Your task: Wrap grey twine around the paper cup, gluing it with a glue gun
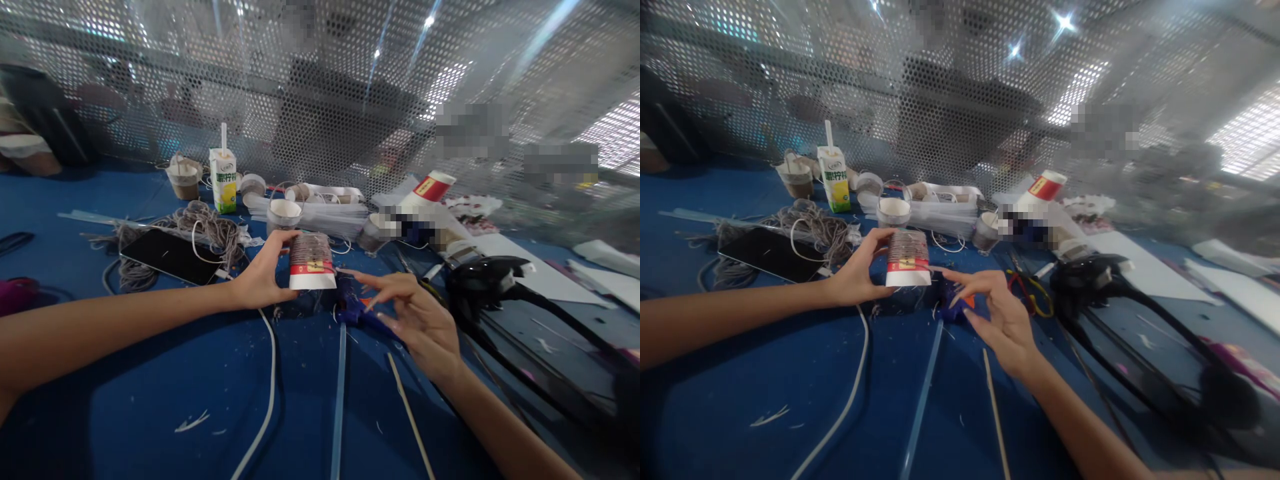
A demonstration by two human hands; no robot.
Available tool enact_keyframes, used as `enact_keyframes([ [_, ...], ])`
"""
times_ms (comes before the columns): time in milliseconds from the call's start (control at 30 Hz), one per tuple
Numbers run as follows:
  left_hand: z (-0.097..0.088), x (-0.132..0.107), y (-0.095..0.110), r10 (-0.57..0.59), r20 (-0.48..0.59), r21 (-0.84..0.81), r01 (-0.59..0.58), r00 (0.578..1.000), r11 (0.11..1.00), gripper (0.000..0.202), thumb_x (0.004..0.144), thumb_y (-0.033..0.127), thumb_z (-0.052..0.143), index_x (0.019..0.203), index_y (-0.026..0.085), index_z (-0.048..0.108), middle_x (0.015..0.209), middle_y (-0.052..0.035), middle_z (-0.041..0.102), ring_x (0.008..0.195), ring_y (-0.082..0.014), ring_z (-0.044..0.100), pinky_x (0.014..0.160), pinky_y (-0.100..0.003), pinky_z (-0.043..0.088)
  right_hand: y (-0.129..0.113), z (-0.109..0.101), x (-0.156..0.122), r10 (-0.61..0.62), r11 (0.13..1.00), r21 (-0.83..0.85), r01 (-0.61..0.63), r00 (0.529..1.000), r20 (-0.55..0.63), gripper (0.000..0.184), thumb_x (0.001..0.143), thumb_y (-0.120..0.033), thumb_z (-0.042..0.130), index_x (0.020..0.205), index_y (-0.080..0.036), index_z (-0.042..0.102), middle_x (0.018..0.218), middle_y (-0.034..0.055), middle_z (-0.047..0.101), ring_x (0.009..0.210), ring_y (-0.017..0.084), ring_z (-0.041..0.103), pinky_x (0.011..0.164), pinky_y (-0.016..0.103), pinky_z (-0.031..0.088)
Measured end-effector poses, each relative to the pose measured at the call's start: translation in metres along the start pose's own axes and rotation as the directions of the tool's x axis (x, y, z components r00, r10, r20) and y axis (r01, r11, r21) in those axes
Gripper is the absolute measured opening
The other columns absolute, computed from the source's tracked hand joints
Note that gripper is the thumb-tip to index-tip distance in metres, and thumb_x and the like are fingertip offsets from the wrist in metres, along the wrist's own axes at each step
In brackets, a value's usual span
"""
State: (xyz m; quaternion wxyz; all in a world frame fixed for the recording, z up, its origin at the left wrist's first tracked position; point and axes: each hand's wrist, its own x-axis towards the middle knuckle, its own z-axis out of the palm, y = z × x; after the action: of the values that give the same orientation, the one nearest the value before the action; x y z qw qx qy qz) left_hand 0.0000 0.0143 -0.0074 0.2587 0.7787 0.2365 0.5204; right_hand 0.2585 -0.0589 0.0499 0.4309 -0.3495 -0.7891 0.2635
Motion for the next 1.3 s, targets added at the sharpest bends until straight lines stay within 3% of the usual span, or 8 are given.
enact_keyframes([
  [133,-0.0018,0.0005,0.0031,-0.004,0.057,-0.054,0.007,0.998,0.999,0.082,0.065,0.022,0.074,0.134,0.019,0.032,0.133,-0.017,0.042,0.128,-0.0363,0.048,0.106,-0.058,0.045,-0.0087,0.0006,-0.0021,0.049,0.998,-0.044,-0.042,0.986,0.159,0.015,0.082,-0.017,0.055,0.088,-0.028,0.063,0.12,0.0042,0.068,0.11,0.027,0.052,0.096,0.048,0.043],
  [267,-0.0032,0.0006,0.0056,0.023,0.114,-0.119,-0.01,0.993,0.993,0.081,0.065,0.021,0.074,0.133,0.02,0.032,0.132,-0.0157,0.044,0.128,-0.035,0.049,0.108,-0.058,0.043,-0.0112,0.0018,-0.0007,0.086,0.996,-0.046,-0.078,0.976,0.201,0.013,0.078,-0.017,0.057,0.081,-0.028,0.062,0.115,0.0043,0.071,0.103,0.027,0.049,0.092,0.048,0.043],
  [433,-0.0032,0.0001,0.0054,0.039,0.127,-0.171,-0.017,0.991,0.985,0.082,0.064,0.019,0.075,0.134,0.02,0.032,0.133,-0.0165,0.044,0.13,-0.036,0.047,0.108,-0.059,0.043,-0.0074,0.0028,0.0018,0.145,0.983,0.084,-0.165,0.968,0.204,0.001,0.077,-0.027,0.065,0.076,-0.027,0.065,0.116,0.0039,0.071,0.104,0.027,0.048,0.097,0.047,0.04],
  [667,-0.0026,0.0001,0.0065,0.07,0.137,-0.214,-0.039,0.988,0.976,0.082,0.064,0.022,0.076,0.133,0.021,0.031,0.133,-0.0158,0.044,0.13,-0.0345,0.048,0.11,-0.057,0.042,-0.0026,0.0023,0.0041,0.18,0.96,0.183,-0.213,0.967,0.18,0.026,0.075,-0.05,0.07,0.065,-0.026,0.07,0.1,0.0074,0.073,0.097,0.027,0.051,0.095,0.046,0.042],
  [1300,-0.0026,-0.0003,0.0085,0.11,0.155,-0.158,-0.085,0.982,0.984,0.083,0.064,0.02,0.076,0.134,0.021,0.032,0.13,-0.0158,0.045,0.128,-0.034,0.05,0.109,-0.056,0.044,-0.0046,0.0039,0.0057,0.189,0.962,0.168,-0.215,0.969,0.156,0.026,0.076,-0.05,0.071,0.066,-0.026,0.07,0.102,0.0076,0.07,0.106,0.029,0.059,0.098,0.05,0.044],
])
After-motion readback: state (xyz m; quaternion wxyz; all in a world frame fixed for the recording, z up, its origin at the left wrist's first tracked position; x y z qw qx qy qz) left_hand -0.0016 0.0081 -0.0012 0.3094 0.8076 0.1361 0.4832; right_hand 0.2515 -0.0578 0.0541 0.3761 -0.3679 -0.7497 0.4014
